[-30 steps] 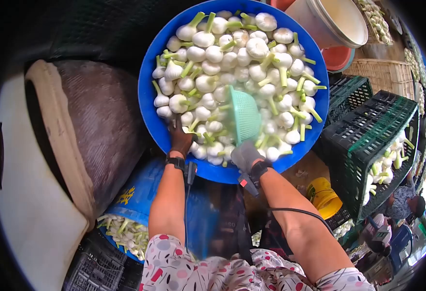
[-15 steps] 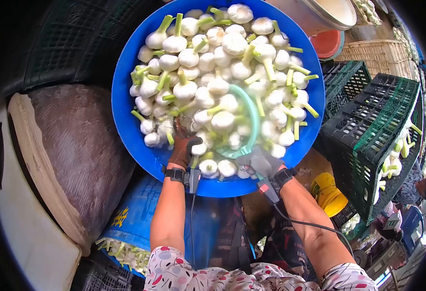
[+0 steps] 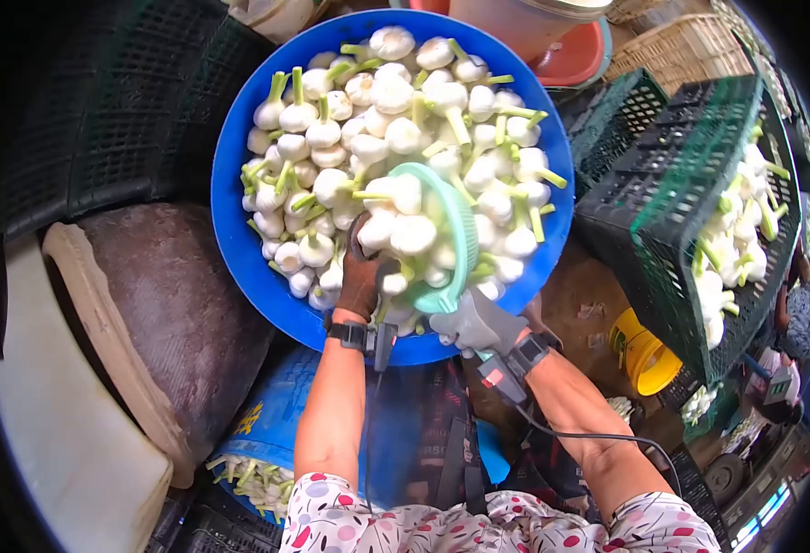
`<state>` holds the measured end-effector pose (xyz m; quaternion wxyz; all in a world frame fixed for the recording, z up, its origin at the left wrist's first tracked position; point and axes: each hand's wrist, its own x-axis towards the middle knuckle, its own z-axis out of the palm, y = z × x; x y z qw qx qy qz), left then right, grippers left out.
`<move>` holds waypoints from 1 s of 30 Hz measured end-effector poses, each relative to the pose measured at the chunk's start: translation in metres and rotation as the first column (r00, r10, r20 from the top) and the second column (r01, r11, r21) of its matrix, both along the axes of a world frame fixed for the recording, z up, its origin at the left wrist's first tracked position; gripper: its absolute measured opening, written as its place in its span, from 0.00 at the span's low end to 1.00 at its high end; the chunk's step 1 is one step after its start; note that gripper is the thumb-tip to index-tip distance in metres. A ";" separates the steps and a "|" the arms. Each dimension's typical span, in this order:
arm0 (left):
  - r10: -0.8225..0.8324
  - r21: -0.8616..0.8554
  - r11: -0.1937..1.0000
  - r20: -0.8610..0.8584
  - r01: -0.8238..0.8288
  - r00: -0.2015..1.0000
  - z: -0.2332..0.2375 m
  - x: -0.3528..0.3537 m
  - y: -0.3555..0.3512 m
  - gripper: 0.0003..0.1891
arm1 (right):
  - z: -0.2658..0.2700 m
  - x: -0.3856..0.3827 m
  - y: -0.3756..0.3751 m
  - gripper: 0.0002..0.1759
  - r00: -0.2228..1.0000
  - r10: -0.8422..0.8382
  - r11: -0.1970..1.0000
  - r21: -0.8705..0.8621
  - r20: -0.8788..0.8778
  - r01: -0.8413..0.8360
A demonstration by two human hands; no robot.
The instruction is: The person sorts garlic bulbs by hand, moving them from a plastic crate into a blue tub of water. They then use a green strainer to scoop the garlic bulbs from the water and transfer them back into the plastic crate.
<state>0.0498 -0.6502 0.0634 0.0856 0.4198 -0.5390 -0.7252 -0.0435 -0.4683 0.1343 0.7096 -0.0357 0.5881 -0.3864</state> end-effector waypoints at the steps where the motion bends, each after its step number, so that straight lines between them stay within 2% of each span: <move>1: -0.029 -0.022 0.999 0.029 0.029 0.999 0.012 0.000 0.007 0.41 | 0.010 0.004 0.006 0.10 0.999 -0.031 0.997 -0.065 0.019 0.032; 2: -0.019 -0.011 1.000 0.020 0.019 1.000 0.026 0.003 0.013 0.40 | 0.021 0.009 0.012 0.08 0.997 -0.072 0.990 -0.121 0.038 0.076; 3: -0.020 -0.038 0.999 -0.119 0.016 0.993 0.038 0.004 0.017 0.39 | 0.032 0.011 0.019 0.07 0.992 -0.121 0.977 -0.170 0.044 0.127; 4: -0.057 0.074 0.996 0.011 0.056 0.998 0.042 0.014 0.017 0.37 | 0.046 0.013 0.025 0.03 0.974 -0.166 0.975 -0.120 0.153 0.185; 5: -0.067 0.048 0.997 0.002 0.066 0.998 0.060 0.012 0.021 0.35 | 0.038 0.022 0.044 0.04 0.919 -0.211 0.893 -0.317 0.334 0.320; 6: -0.076 0.022 0.997 -0.007 0.077 0.997 0.079 0.010 0.026 0.34 | 0.043 0.027 0.057 0.04 0.987 -0.076 0.851 -0.525 -0.144 -0.011; 7: -0.086 -0.005 0.996 -0.015 0.086 0.996 0.099 0.007 0.031 0.32 | 0.081 0.022 0.052 0.05 0.981 -0.156 0.974 -0.151 0.114 0.172; 8: -0.190 -0.111 0.977 -0.080 0.181 0.979 0.113 0.002 0.033 0.33 | 0.097 0.023 0.058 0.07 0.975 -0.183 0.966 -0.159 0.125 0.202; 9: -0.142 -0.132 0.982 -0.028 0.137 0.989 0.155 -0.010 0.048 0.33 | 0.111 0.024 0.065 0.08 0.970 -0.195 0.958 -0.185 0.142 0.220; 10: -0.134 -0.122 0.984 -0.013 0.131 0.991 0.186 -0.022 0.057 0.38 | 0.122 0.024 0.072 0.10 0.965 -0.197 0.956 -0.181 0.174 0.229; 11: -0.164 -0.125 0.979 0.003 0.163 0.986 0.218 -0.031 0.070 0.38 | 0.132 0.022 0.080 0.12 0.960 -0.183 0.956 -0.191 0.211 0.225; 12: -0.205 -0.189 0.962 -0.018 0.198 0.979 0.236 -0.034 0.078 0.37 | 0.154 0.019 0.087 0.14 0.981 -0.167 0.955 -0.231 0.098 0.185; 13: -0.240 -0.261 0.939 -0.033 0.223 0.970 0.254 -0.039 0.085 0.37 | 0.171 0.016 0.097 0.14 0.971 -0.207 0.944 -0.235 0.122 0.231; 15: -0.340 -0.417 0.854 0.008 0.312 0.941 0.308 -0.055 0.104 0.37 | 0.212 0.012 0.122 0.12 0.967 -0.248 0.911 -0.324 0.062 0.254; 16: -0.376 -0.489 0.802 0.034 0.344 0.926 0.327 -0.062 0.117 0.37 | 0.235 0.006 0.136 0.11 0.958 -0.287 0.908 -0.313 0.014 0.277; 17: -0.307 -0.379 0.893 -0.123 0.242 0.944 0.336 -0.069 0.130 0.37 | 0.254 -0.001 0.150 0.11 0.950 -0.311 0.905 -0.314 -0.030 0.286; 18: -0.301 -0.359 0.902 -0.128 0.239 0.945 0.356 -0.082 0.147 0.38 | 0.257 -0.007 0.165 0.11 0.890 -0.324 0.848 -0.515 -0.320 0.124; 19: -0.284 -0.341 0.913 -0.135 0.225 0.949 0.376 -0.094 0.166 0.39 | 0.271 -0.010 0.181 0.11 0.932 -0.343 0.879 -0.390 -0.119 0.274; 20: -0.312 -0.322 0.913 -0.163 0.249 0.936 0.383 -0.104 0.180 0.40 | 0.281 -0.018 0.198 0.10 0.865 -0.381 0.821 -0.550 -0.328 0.153; 21: -0.344 -0.299 0.912 -0.189 0.279 0.920 0.383 -0.119 0.194 0.41 | 0.299 -0.029 0.218 0.09 0.874 -0.423 0.819 -0.514 -0.240 0.255; 23: -0.325 -0.123 0.946 -0.407 0.301 0.854 0.375 -0.153 0.231 0.40 | 0.336 -0.049 0.246 0.05 0.784 -0.611 0.760 -0.358 -0.109 0.542; 24: -0.310 -0.068 0.947 -0.441 0.313 0.842 0.371 -0.172 0.249 0.38 | 0.334 -0.053 0.259 0.04 0.741 -0.616 0.783 -0.311 -0.265 0.539; 25: -0.295 -0.011 0.944 -0.474 0.329 0.830 0.365 -0.188 0.265 0.36 | 0.327 -0.058 0.270 0.09 0.695 -0.611 0.790 -0.248 -0.379 0.560; 26: -0.302 0.014 0.939 -0.442 0.343 0.845 0.354 -0.201 0.279 0.34 | 0.312 -0.067 0.288 0.10 0.605 -0.363 0.929 -0.221 -0.709 0.298; 27: -0.307 0.044 0.934 -0.411 0.355 0.858 0.337 -0.214 0.290 0.32 | 0.309 -0.081 0.293 0.11 0.463 -0.186 0.966 -0.076 -0.866 0.245; 28: -0.302 0.059 0.933 -0.412 0.356 0.860 0.312 -0.225 0.302 0.31 | 0.307 -0.095 0.298 0.12 0.308 0.020 0.967 0.097 -0.951 0.236; 29: -0.298 0.074 0.931 -0.412 0.358 0.861 0.284 -0.234 0.311 0.29 | 0.310 -0.111 0.295 0.13 0.277 0.141 0.870 0.253 -0.950 0.424; 30: -0.351 -0.041 0.934 -0.299 0.356 0.887 0.261 -0.239 0.316 0.28 | 0.302 -0.129 0.297 0.14 0.230 0.204 0.852 0.288 -0.952 0.438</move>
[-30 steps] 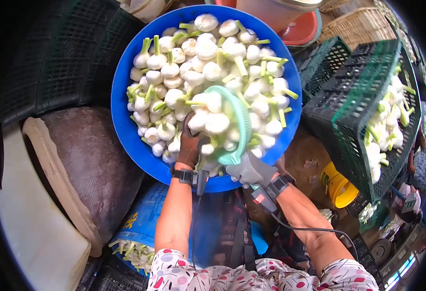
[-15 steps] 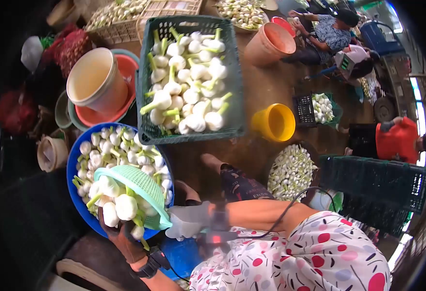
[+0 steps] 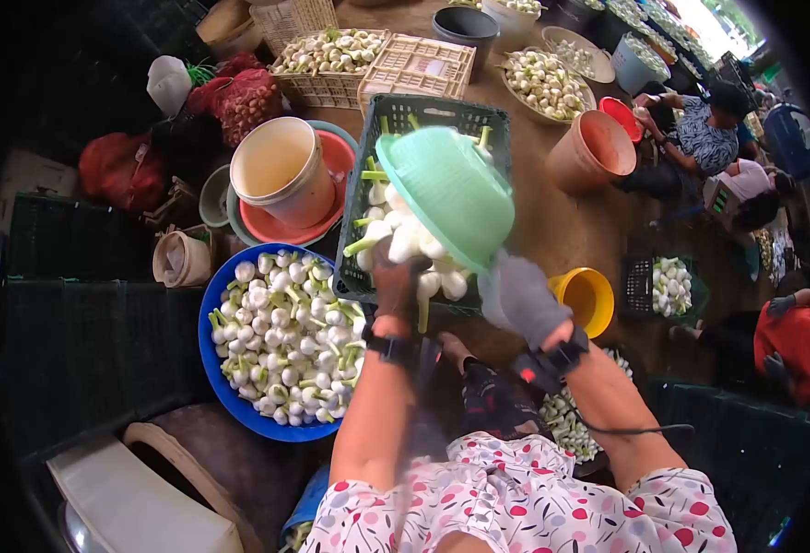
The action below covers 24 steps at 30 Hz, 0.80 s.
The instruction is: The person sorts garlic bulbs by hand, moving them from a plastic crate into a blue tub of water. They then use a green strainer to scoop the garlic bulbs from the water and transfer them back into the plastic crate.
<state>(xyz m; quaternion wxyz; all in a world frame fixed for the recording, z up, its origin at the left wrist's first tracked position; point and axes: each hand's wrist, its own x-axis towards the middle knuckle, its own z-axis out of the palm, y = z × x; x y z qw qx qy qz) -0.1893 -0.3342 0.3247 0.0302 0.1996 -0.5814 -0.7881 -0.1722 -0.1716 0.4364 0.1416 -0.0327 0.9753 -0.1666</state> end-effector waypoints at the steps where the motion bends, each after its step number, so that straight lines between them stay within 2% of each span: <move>1: 0.048 -0.013 0.999 0.073 -0.047 0.996 -0.033 -0.005 0.004 0.27 | -0.016 -0.020 0.002 0.14 0.999 0.000 0.998 0.064 -0.049 0.003; 3: 0.136 -0.047 0.991 0.221 -0.128 0.966 -0.084 -0.008 0.010 0.24 | -0.047 -0.063 0.010 0.15 0.984 0.137 0.990 0.048 -0.114 -0.132; 6: 0.083 -0.260 0.964 0.130 -0.047 0.988 -0.060 -0.002 0.006 0.21 | -0.082 -0.103 0.013 0.13 0.982 -0.157 0.986 0.039 -0.103 0.161; 9: -0.063 -0.247 0.959 0.300 0.142 0.952 -0.055 0.011 -0.009 0.18 | -0.063 -0.113 0.019 0.14 0.979 -0.120 0.990 0.057 -0.164 0.131; 10: -0.020 -0.157 0.986 0.257 0.062 0.966 -0.039 0.019 -0.015 0.15 | -0.071 -0.116 0.023 0.15 0.955 -0.191 0.978 0.040 -0.228 0.205; 11: -0.016 0.134 0.991 0.266 -0.020 0.964 -0.018 0.026 -0.025 0.15 | -0.071 -0.115 0.026 0.15 0.939 -0.210 0.977 -0.016 -0.271 0.214; 12: -0.109 -0.353 0.934 -0.117 0.061 0.987 -0.012 0.038 -0.043 0.16 | -0.067 -0.113 0.027 0.16 0.922 -0.226 0.974 -0.075 -0.313 0.214; 13: -0.352 -0.752 0.656 -0.381 -0.065 0.855 -0.007 0.052 -0.058 0.17 | -0.064 -0.109 0.026 0.17 0.906 -0.240 0.970 -0.133 -0.349 0.206; 14: -0.216 -0.449 0.890 -0.260 0.080 0.941 0.002 0.068 -0.065 0.17 | -0.062 -0.100 0.026 0.13 0.932 -0.281 0.910 -0.373 -0.229 0.183; 15: -0.135 -0.016 0.991 -0.115 0.134 0.984 0.013 0.084 -0.077 0.18 | -0.057 -0.084 0.018 0.10 0.957 -0.279 0.788 -0.589 -0.083 0.179; 16: -0.009 0.413 0.910 0.085 -0.027 0.996 0.025 0.100 -0.090 0.20 | -0.035 -0.064 -0.007 0.09 0.939 -0.303 0.510 -0.805 0.162 0.303; 17: 0.009 0.194 0.981 0.046 -0.018 0.999 0.017 0.122 -0.101 0.22 | -0.011 -0.041 -0.034 0.08 0.877 -0.235 0.175 -0.869 0.419 0.462; 19: 0.119 0.302 0.940 0.142 -0.158 0.983 0.003 0.166 -0.127 0.21 | -0.002 0.002 -0.055 0.08 0.952 0.084 0.525 -0.825 0.295 0.209; 20: 0.218 0.439 0.845 0.240 -0.306 0.946 -0.012 0.187 -0.137 0.23 | -0.003 0.024 -0.070 0.07 0.886 0.153 0.597 -0.756 0.438 0.270; 21: 0.283 0.272 0.880 0.358 -0.390 0.890 -0.029 0.207 -0.146 0.21 | -0.003 0.042 -0.087 0.07 0.802 0.194 0.673 -0.671 0.565 0.310; 22: 0.302 -0.239 0.938 0.199 -0.253 0.932 -0.063 0.238 -0.156 0.20 | -0.009 0.057 -0.105 0.05 0.760 0.306 0.669 -0.698 0.574 0.257; 23: 0.216 -0.695 0.712 0.073 -0.106 0.974 -0.098 0.270 -0.166 0.19 | -0.021 0.071 -0.123 0.04 0.714 0.402 0.660 -0.722 0.574 0.209; 24: 0.321 -0.485 0.851 0.180 -0.200 0.930 -0.113 0.285 -0.183 0.19 | -0.041 0.079 -0.139 0.05 0.647 0.475 0.722 -0.685 0.596 0.100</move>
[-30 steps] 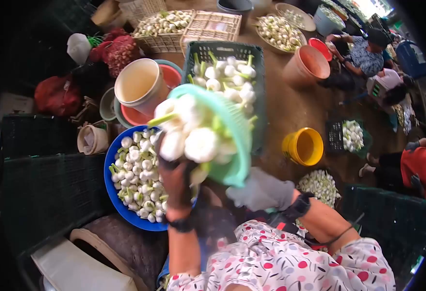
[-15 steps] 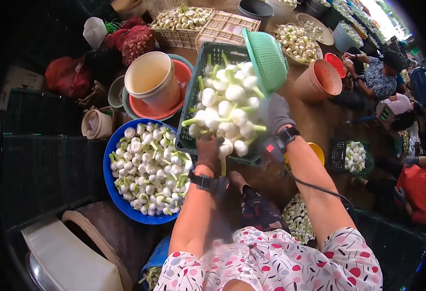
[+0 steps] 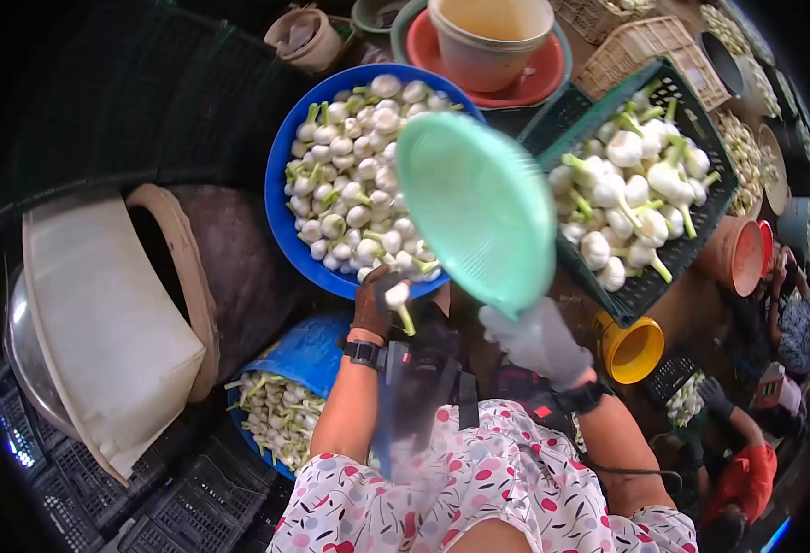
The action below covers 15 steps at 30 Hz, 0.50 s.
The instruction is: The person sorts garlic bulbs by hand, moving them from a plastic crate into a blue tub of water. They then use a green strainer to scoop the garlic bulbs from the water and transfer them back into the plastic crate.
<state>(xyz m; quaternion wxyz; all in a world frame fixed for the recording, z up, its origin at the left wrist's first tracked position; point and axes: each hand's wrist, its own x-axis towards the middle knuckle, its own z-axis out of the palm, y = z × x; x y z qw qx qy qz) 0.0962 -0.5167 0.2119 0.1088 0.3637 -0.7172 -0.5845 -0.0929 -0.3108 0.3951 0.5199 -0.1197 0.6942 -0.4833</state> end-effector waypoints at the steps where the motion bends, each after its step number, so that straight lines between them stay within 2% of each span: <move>1: 0.208 0.282 0.937 0.028 -0.208 0.978 -0.015 0.015 -0.017 0.19 | -0.040 0.015 -0.019 0.05 0.995 0.092 0.994 0.054 0.022 -0.093; 2: 0.424 0.482 0.771 0.100 -0.417 0.900 -0.031 0.030 -0.034 0.18 | -0.080 0.030 -0.038 0.06 0.981 0.188 0.976 0.102 0.045 -0.192; 3: 0.492 0.543 0.638 0.256 -0.545 0.832 -0.022 0.028 -0.053 0.24 | -0.097 0.034 -0.061 0.06 0.948 0.319 0.924 0.219 0.010 -0.313; 4: 0.531 0.457 0.654 0.290 -0.603 0.796 -0.042 0.033 -0.064 0.30 | -0.114 0.039 -0.085 0.06 0.890 0.455 0.842 0.328 -0.006 -0.428; 5: 0.567 0.367 0.664 0.321 -0.652 0.758 -0.063 0.040 -0.074 0.36 | -0.115 0.040 -0.118 0.07 0.738 0.673 0.648 0.524 -0.052 -0.553; 6: 0.474 0.389 0.720 0.329 -0.575 0.817 -0.055 0.036 -0.085 0.44 | -0.134 0.043 -0.132 0.08 0.643 0.760 0.592 0.511 -0.098 -0.623; 9: 0.413 0.270 0.810 0.365 -0.520 0.834 -0.145 0.052 -0.086 0.50 | -0.246 0.065 -0.159 0.09 0.301 0.926 0.376 0.510 -0.226 -0.774; 10: 0.427 0.325 0.766 0.386 -0.554 0.818 -0.151 0.048 -0.087 0.54 | -0.278 0.070 -0.161 0.09 0.182 0.947 0.298 0.513 -0.266 -0.805; 11: 0.347 0.189 0.897 0.260 -0.400 0.901 -0.189 0.061 -0.086 0.45 | -0.292 0.072 -0.163 0.09 0.214 0.945 0.314 0.492 -0.249 -0.812; 12: 0.236 0.023 0.970 0.148 -0.242 0.960 -0.247 0.087 -0.082 0.36 | -0.307 0.074 -0.166 0.09 0.246 0.941 0.330 0.471 -0.231 -0.818; 15: 0.054 0.210 0.973 0.176 -0.091 0.983 -0.259 0.091 -0.098 0.20 | -0.305 0.065 -0.178 0.09 0.695 0.718 0.631 0.389 0.035 -0.672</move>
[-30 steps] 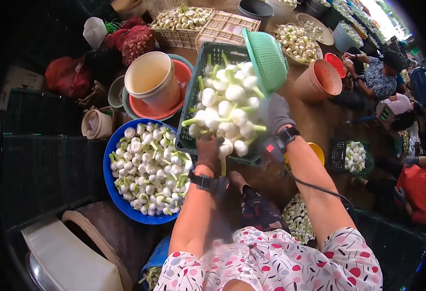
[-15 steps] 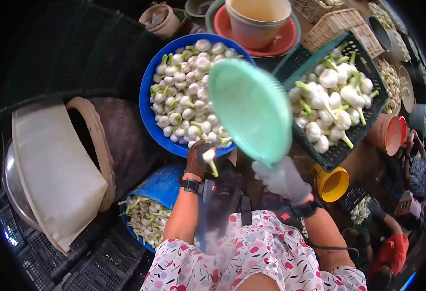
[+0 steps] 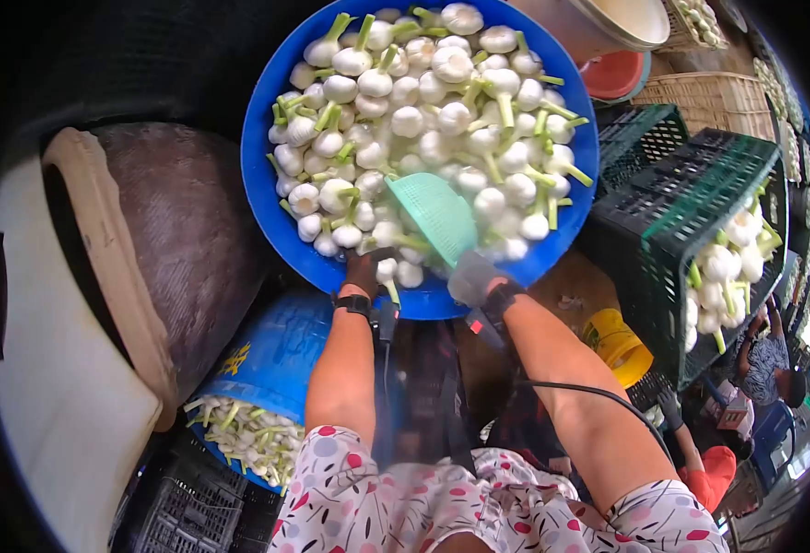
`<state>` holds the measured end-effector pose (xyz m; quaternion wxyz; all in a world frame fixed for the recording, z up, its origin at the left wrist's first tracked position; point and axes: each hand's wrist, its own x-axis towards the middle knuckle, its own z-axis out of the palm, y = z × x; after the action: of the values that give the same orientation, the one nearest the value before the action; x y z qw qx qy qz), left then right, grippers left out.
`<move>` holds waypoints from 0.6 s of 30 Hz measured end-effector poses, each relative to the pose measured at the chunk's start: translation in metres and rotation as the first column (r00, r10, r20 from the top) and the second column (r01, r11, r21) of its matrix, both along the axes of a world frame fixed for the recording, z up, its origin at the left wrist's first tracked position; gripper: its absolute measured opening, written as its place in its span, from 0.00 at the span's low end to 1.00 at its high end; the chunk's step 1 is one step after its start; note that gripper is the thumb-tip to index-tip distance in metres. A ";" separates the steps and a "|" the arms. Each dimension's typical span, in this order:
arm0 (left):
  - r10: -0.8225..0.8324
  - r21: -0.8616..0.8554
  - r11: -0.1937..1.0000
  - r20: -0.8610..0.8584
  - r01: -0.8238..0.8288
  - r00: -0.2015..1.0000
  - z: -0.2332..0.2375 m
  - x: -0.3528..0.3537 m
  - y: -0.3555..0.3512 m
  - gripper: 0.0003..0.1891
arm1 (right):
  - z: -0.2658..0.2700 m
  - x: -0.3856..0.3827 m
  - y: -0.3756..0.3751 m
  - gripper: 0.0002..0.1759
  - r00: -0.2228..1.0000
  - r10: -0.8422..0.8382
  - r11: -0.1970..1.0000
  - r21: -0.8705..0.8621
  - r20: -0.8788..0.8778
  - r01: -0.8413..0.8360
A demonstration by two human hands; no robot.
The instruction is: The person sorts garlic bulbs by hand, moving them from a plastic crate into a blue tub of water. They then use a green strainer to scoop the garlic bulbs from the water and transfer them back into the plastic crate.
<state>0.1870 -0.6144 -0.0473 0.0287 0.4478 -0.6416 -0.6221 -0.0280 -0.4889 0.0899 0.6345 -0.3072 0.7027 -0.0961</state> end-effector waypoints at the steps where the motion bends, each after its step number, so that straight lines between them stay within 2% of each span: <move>1: -0.209 -0.056 0.975 0.109 0.216 0.972 0.031 -0.011 -0.018 0.20 | 0.004 -0.003 -0.005 0.09 0.986 -0.150 0.986 0.081 0.075 0.144; 2: -0.405 -0.079 0.899 0.225 0.430 0.886 0.055 -0.019 -0.027 0.21 | 0.007 -0.005 -0.009 0.09 0.943 -0.307 0.944 0.168 0.126 0.285; 3: -0.431 -0.150 0.868 0.248 0.474 0.868 0.063 -0.028 -0.025 0.23 | 0.015 -0.007 -0.013 0.08 0.883 -0.438 0.880 0.278 0.168 0.384; 4: -0.376 0.018 0.925 0.179 0.379 0.909 0.061 -0.032 -0.020 0.23 | 0.018 -0.008 -0.014 0.08 0.804 -0.563 0.797 0.384 0.191 0.466; 6: -0.423 -0.233 0.858 0.187 0.458 0.887 0.068 -0.040 -0.006 0.21 | 0.029 -0.012 -0.008 0.08 0.889 -0.407 0.893 0.295 0.212 0.339; 8: -0.170 0.054 0.984 0.030 0.168 0.985 0.108 -0.054 -0.011 0.26 | 0.055 -0.017 0.004 0.09 0.938 -0.289 0.940 0.244 0.192 0.239; 9: 0.103 0.343 0.935 -0.036 -0.085 0.994 0.124 -0.062 -0.014 0.29 | 0.063 -0.016 0.019 0.13 0.925 -0.332 0.937 0.181 0.187 0.300; 10: 0.374 0.610 0.739 -0.018 -0.286 0.927 0.143 -0.072 -0.017 0.32 | 0.079 -0.016 0.024 0.13 0.905 -0.365 0.930 0.136 0.217 0.343; 11: 0.334 0.611 0.749 -0.013 -0.257 0.942 0.165 -0.077 -0.020 0.38 | 0.097 -0.017 0.029 0.13 0.884 -0.397 0.918 0.092 0.248 0.386; 12: 0.296 0.575 0.788 -0.041 -0.220 0.954 0.173 -0.080 -0.020 0.37 | 0.114 -0.015 0.036 0.13 0.860 -0.426 0.901 0.051 0.282 0.430; 13: 0.252 0.535 0.826 -0.068 -0.178 0.965 0.180 -0.084 -0.020 0.37 | 0.126 -0.011 0.037 0.12 0.770 -0.562 0.826 0.153 0.302 0.543; 14: 0.205 0.487 0.863 -0.099 -0.132 0.974 0.189 -0.089 -0.022 0.37 | 0.134 -0.008 0.037 0.12 0.794 -0.547 0.836 0.126 0.266 0.534; 16: 0.244 0.517 0.836 -0.048 -0.185 0.968 0.214 -0.101 -0.025 0.26 | 0.140 -0.006 0.046 0.12 0.832 -0.527 0.850 0.071 0.177 0.523; 17: 0.147 0.286 0.954 -0.197 -0.086 0.969 0.206 -0.096 -0.022 0.30 | 0.100 0.007 0.069 0.14 0.736 -0.572 0.778 -0.044 0.363 0.627; 18: 0.159 0.362 0.928 -0.155 -0.093 0.975 0.211 -0.097 -0.026 0.29 | 0.060 0.019 0.091 0.18 0.611 -0.553 0.683 -0.111 0.567 0.722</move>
<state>0.0904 -0.6406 0.1640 0.0466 0.4274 -0.4843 -0.7620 -0.0093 -0.3977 0.1497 0.6516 -0.0982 0.5541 -0.5087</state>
